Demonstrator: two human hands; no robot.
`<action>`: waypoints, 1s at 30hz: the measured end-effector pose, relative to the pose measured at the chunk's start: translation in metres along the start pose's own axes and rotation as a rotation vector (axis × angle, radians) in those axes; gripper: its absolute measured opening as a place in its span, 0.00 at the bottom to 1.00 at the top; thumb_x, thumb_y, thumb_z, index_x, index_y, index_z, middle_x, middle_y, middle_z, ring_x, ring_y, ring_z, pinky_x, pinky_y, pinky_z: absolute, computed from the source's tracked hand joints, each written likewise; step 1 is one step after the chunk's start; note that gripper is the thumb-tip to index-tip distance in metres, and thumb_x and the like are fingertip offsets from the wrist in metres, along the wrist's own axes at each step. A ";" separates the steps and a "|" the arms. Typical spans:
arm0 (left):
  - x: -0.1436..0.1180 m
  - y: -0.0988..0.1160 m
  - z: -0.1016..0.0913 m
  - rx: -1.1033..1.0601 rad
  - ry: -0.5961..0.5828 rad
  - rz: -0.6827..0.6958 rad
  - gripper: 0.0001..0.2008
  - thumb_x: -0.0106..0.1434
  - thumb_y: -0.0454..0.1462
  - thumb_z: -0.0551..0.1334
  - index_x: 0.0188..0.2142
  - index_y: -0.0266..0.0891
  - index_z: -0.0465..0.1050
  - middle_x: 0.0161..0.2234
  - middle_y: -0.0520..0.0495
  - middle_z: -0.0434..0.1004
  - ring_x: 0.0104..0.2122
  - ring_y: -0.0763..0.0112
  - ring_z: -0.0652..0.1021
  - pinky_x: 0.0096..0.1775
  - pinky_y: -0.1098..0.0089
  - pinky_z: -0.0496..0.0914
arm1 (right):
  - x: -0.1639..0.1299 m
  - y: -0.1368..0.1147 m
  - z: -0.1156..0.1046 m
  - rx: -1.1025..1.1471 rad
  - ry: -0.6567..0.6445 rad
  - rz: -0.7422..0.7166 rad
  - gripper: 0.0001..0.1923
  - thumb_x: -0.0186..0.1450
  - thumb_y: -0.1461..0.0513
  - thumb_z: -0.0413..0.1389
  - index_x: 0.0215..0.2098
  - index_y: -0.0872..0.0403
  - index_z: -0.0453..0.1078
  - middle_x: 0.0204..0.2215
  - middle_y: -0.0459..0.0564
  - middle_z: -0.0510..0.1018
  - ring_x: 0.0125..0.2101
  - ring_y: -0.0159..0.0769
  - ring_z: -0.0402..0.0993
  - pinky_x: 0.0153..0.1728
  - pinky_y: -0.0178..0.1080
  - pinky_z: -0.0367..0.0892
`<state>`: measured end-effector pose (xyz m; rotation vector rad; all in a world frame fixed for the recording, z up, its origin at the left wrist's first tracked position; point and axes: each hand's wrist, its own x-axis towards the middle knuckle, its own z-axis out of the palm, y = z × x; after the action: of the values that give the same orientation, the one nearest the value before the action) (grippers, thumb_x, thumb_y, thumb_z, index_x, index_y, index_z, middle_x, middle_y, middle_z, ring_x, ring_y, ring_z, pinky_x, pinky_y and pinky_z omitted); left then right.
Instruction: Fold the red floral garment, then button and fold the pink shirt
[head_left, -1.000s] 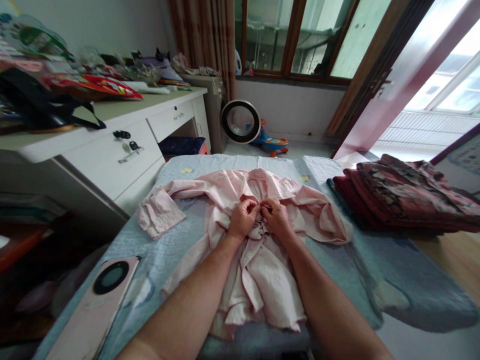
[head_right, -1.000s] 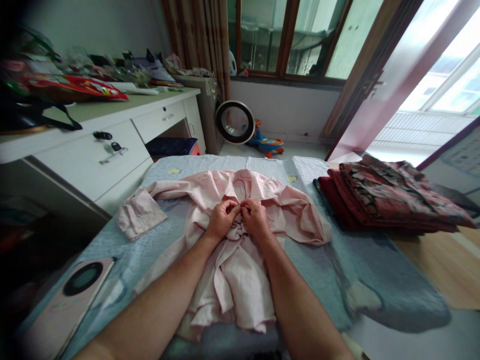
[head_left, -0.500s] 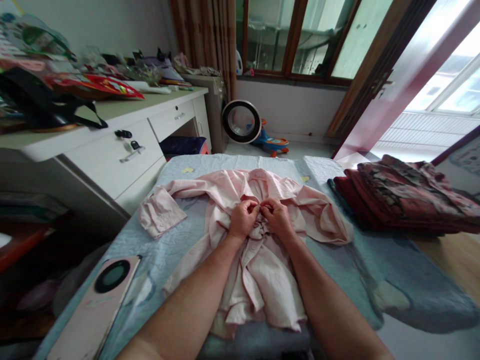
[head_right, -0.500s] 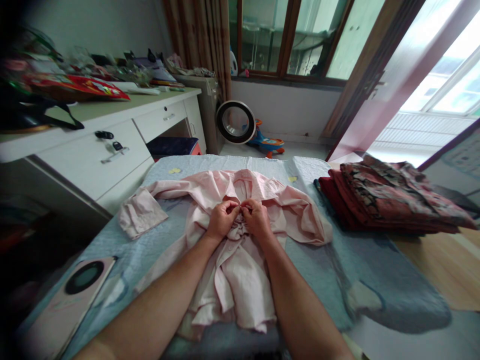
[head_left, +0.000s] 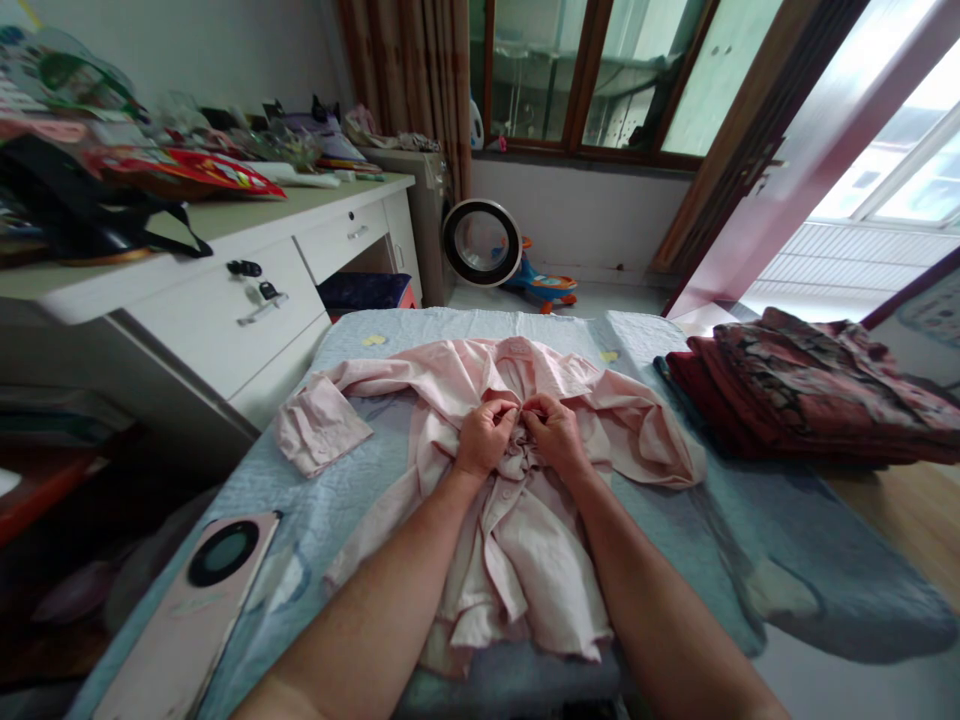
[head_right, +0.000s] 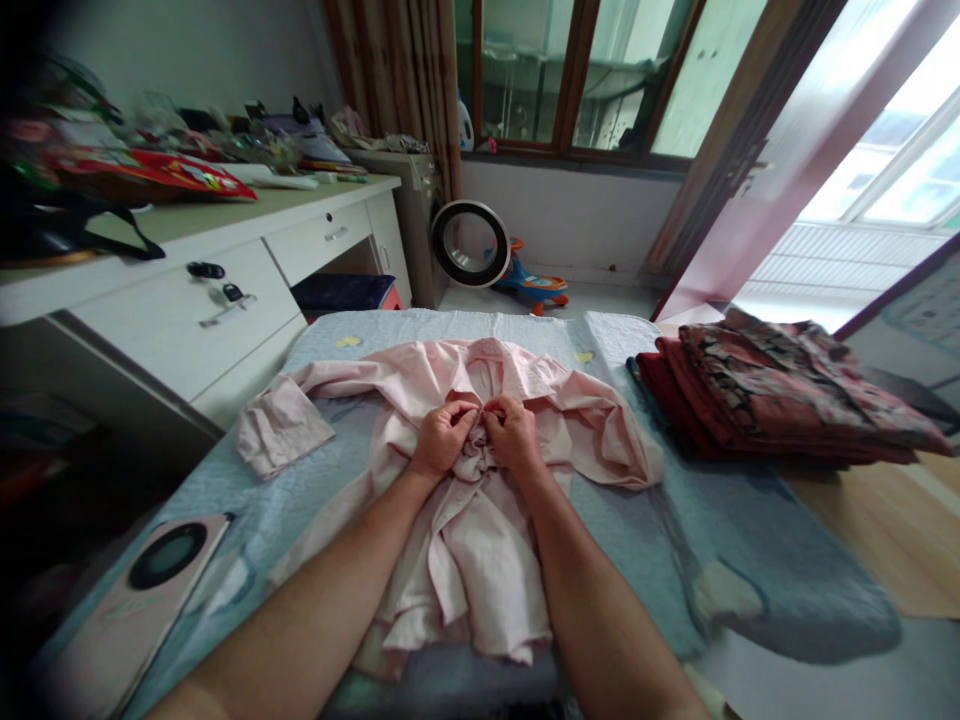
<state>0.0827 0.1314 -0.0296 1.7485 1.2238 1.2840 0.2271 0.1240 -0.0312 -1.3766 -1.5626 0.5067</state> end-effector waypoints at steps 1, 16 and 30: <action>0.000 0.000 0.000 -0.002 -0.003 -0.002 0.07 0.63 0.36 0.60 0.34 0.38 0.78 0.32 0.48 0.82 0.32 0.69 0.79 0.37 0.72 0.72 | 0.000 0.000 0.000 0.003 -0.001 0.001 0.07 0.59 0.60 0.54 0.29 0.52 0.73 0.26 0.44 0.77 0.28 0.34 0.71 0.31 0.33 0.64; 0.005 -0.007 -0.001 -0.243 -0.123 -0.158 0.05 0.60 0.36 0.62 0.35 0.38 0.75 0.29 0.51 0.79 0.21 0.75 0.76 0.24 0.76 0.70 | 0.000 -0.002 -0.001 0.009 -0.011 0.031 0.07 0.58 0.59 0.54 0.30 0.52 0.73 0.25 0.44 0.77 0.26 0.33 0.70 0.28 0.32 0.62; 0.002 -0.006 0.001 0.077 -0.030 0.041 0.03 0.60 0.32 0.64 0.35 0.38 0.76 0.36 0.47 0.80 0.35 0.69 0.79 0.40 0.71 0.72 | 0.001 -0.002 -0.002 -0.013 -0.043 -0.003 0.08 0.58 0.61 0.51 0.32 0.51 0.73 0.27 0.45 0.78 0.28 0.34 0.71 0.31 0.33 0.65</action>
<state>0.0821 0.1357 -0.0347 1.8498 1.2417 1.2433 0.2280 0.1235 -0.0279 -1.3814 -1.6047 0.5287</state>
